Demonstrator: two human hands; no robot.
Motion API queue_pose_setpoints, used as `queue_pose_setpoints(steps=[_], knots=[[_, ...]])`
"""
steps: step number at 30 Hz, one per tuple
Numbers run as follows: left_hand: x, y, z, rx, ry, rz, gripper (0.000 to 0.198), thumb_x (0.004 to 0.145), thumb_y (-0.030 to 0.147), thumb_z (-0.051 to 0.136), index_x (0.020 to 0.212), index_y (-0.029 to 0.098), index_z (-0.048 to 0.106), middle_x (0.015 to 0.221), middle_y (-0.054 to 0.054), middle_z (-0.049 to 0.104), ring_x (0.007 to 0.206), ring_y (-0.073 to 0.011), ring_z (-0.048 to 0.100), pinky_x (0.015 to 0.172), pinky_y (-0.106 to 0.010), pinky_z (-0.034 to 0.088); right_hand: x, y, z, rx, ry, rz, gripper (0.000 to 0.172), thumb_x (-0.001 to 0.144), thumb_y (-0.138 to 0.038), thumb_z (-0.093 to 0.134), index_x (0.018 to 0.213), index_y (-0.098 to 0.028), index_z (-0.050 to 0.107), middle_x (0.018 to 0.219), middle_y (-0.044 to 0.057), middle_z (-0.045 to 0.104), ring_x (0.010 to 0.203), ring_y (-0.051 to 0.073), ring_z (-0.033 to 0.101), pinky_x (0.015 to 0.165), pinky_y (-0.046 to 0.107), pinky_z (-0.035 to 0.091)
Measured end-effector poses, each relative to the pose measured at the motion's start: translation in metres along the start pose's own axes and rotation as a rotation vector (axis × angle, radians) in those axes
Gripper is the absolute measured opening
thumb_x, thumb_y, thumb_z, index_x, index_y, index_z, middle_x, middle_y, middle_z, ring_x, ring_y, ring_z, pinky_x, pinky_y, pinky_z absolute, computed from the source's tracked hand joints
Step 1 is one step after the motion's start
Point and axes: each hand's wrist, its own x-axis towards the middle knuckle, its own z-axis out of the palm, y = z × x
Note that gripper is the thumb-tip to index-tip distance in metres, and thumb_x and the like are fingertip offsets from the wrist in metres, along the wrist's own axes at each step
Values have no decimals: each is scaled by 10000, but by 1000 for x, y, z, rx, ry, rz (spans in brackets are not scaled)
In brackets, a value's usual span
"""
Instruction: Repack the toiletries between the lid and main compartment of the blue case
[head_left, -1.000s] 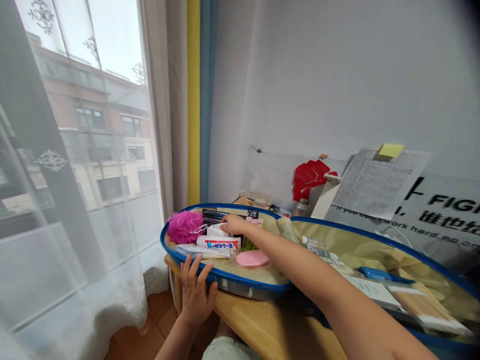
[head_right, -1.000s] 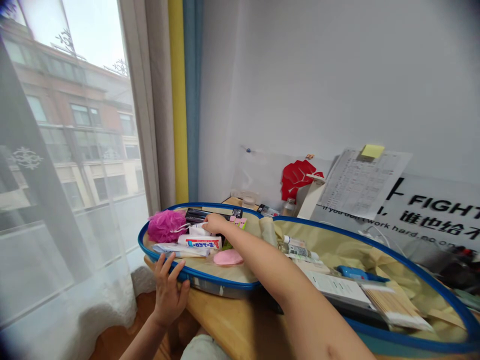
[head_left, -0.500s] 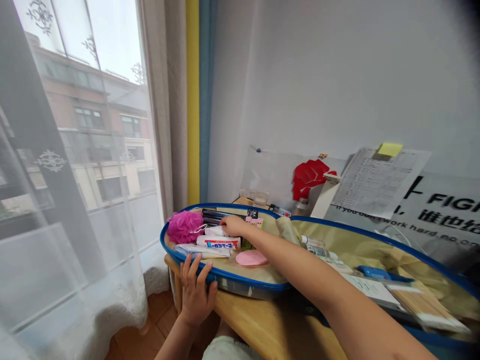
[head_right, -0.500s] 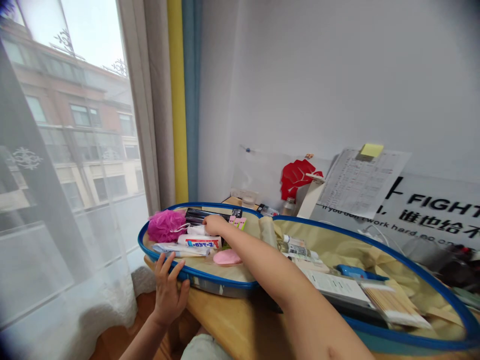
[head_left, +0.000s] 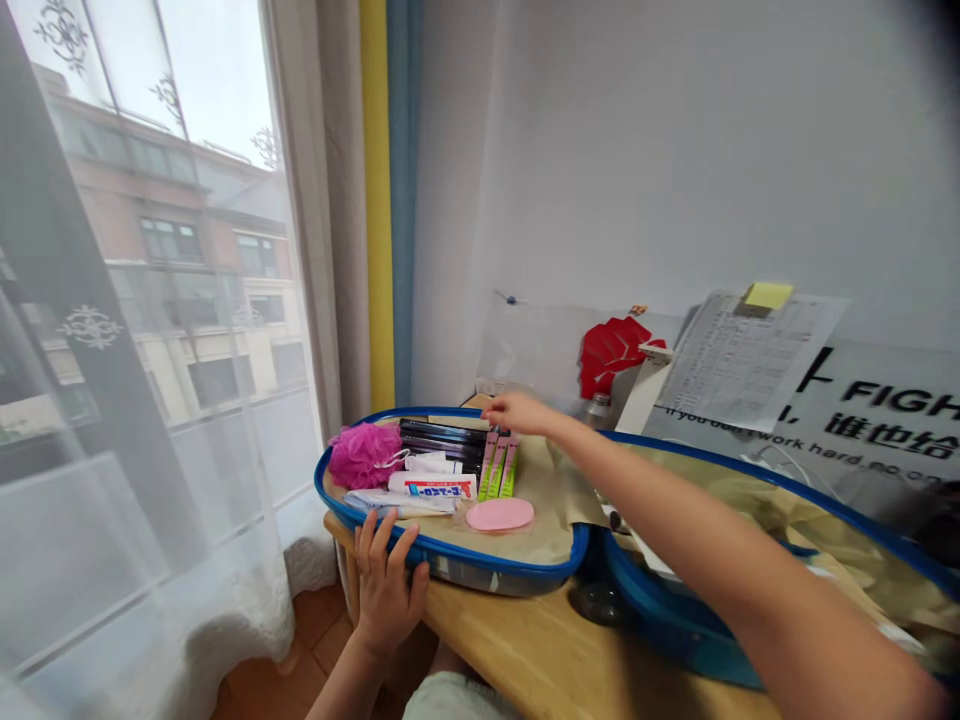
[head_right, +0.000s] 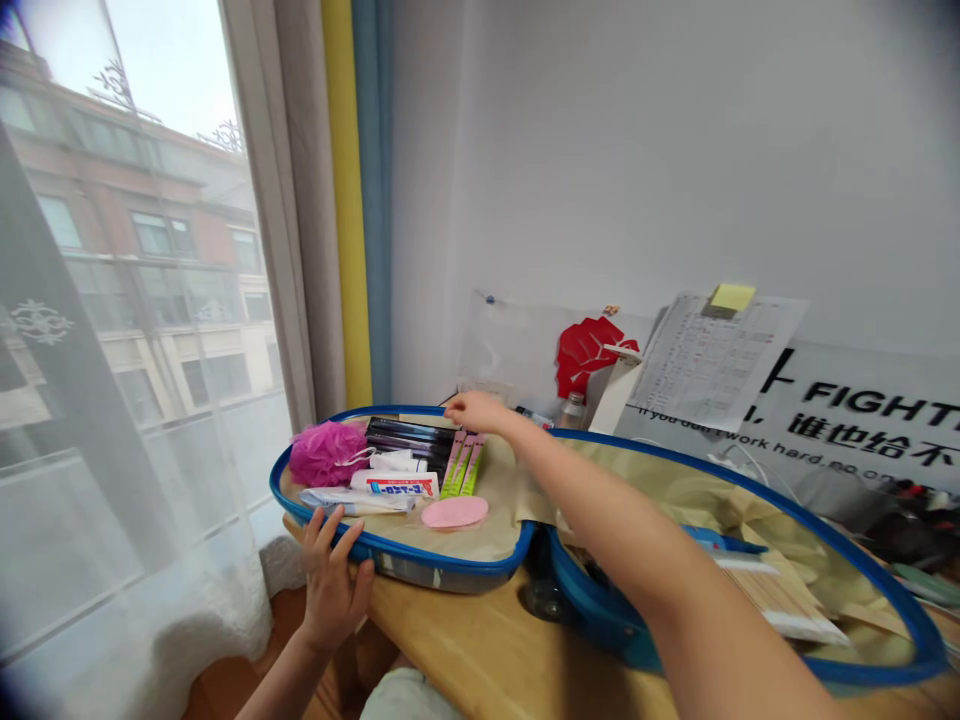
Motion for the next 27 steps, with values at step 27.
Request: queue_pose_setpoints(steps=[27], knots=[[1, 0, 0, -6, 11, 9, 474, 876, 191, 471, 1342, 204, 386, 1463, -141, 328, 1425, -311, 177, 1131, -562, 192, -110, 176, 9, -235, -98, 388, 169, 618, -267, 706, 753, -170, 673, 762, 96, 682, 752, 228, 629, 650, 299, 428]])
